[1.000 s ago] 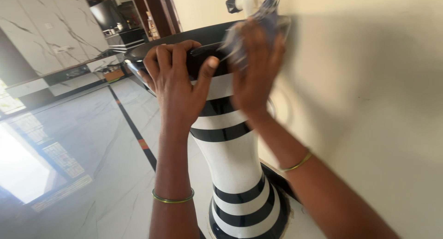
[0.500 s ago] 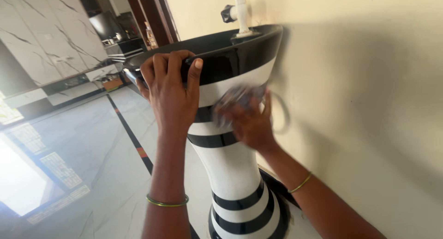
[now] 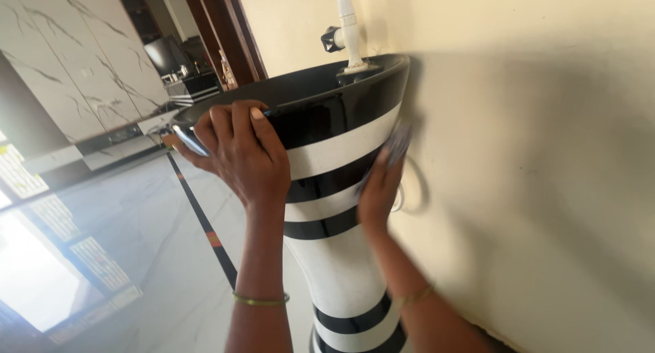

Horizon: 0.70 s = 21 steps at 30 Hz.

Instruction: The person scrubs the inside of a black pedestal sink with a cloth, then wipes the faucet and the exterior of the sink.

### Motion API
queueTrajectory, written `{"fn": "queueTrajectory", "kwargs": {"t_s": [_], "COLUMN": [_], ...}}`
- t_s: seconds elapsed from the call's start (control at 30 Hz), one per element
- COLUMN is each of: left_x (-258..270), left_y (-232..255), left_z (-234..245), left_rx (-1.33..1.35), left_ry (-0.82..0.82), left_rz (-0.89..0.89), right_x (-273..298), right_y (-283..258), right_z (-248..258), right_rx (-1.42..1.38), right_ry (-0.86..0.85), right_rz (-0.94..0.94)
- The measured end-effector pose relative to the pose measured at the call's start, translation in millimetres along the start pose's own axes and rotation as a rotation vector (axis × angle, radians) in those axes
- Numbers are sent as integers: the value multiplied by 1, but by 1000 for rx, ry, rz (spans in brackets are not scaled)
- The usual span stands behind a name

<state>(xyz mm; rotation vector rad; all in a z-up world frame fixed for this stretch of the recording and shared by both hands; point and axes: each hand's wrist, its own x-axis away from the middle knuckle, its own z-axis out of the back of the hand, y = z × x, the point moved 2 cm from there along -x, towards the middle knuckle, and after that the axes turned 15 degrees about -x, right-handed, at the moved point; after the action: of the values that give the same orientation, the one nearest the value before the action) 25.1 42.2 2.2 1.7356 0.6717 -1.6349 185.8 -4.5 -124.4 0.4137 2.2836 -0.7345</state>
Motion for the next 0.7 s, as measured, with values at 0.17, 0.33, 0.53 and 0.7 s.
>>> {"fn": "queueTrajectory", "kwargs": {"t_s": [0.17, 0.33, 0.53, 0.7], "left_x": [2, -1, 1, 2], "left_y": [4, -1, 2, 4], "left_z": [1, 9, 11, 5], "left_rx": [35, 71, 141, 128], "left_ry": [33, -51, -39, -48], "left_rz": [19, 29, 38, 53], "right_x": [82, 37, -92, -111], "right_y": [-13, -52, -53, -17], "right_z": [-5, -38, -48, -23], "right_rx": [295, 384, 365, -137], "right_ry": [-7, -124, -38, 11], "right_rz": [-45, 277, 322, 143]}}
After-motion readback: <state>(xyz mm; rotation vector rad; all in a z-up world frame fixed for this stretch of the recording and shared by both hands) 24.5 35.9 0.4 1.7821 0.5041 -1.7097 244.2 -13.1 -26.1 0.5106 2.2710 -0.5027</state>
